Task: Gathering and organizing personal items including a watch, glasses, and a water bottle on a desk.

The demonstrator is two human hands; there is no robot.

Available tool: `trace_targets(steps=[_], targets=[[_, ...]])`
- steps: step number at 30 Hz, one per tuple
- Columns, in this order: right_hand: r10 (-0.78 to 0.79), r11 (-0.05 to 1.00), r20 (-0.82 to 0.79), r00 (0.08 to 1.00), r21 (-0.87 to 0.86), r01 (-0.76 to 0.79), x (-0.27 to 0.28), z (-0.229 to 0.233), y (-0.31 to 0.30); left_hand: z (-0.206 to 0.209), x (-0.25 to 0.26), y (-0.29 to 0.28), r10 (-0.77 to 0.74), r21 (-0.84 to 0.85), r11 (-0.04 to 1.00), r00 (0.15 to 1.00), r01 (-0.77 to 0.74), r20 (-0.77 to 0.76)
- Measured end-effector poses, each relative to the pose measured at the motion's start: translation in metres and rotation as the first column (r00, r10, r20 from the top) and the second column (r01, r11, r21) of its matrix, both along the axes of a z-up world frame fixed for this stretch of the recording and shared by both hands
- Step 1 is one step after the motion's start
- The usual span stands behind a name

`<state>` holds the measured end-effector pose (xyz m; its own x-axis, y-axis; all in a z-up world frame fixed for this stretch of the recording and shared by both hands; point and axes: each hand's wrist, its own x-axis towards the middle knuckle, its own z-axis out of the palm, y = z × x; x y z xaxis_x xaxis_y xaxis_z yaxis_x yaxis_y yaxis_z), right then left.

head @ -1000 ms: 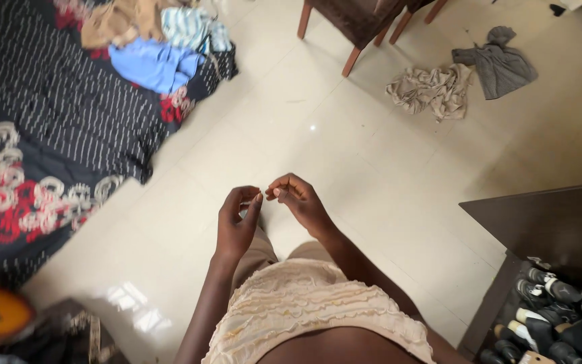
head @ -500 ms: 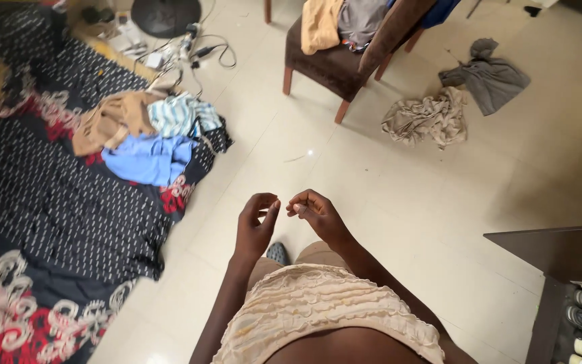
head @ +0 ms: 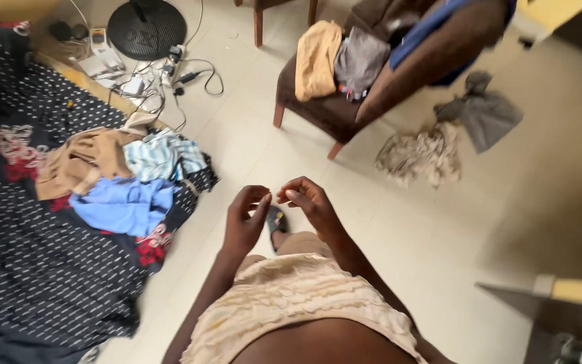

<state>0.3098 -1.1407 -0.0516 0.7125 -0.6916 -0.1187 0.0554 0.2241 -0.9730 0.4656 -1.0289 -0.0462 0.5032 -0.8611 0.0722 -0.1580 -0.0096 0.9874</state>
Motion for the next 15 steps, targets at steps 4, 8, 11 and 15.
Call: trace_targets(steps=[4,8,11,15], targets=[[0.053,0.998,-0.062,0.997,0.027,-0.051,0.049,-0.010,-0.087,-0.004,0.040,-0.074,0.060,-0.032,0.998,0.998,-0.060,-0.006],[0.118,0.993,-0.091,0.989,0.028,-0.115,0.101,0.004,-0.153,0.001,0.077,-0.131,0.135,0.002,0.991,0.989,-0.135,-0.054],[0.167,0.986,-0.051,0.985,0.002,-0.167,0.143,0.012,-0.195,0.000,0.114,-0.166,0.170,0.015,0.985,0.984,-0.169,-0.053],[0.185,0.983,-0.047,0.982,0.004,-0.185,0.197,0.002,-0.248,-0.015,0.167,-0.218,0.177,0.024,0.984,0.979,-0.175,-0.103]])
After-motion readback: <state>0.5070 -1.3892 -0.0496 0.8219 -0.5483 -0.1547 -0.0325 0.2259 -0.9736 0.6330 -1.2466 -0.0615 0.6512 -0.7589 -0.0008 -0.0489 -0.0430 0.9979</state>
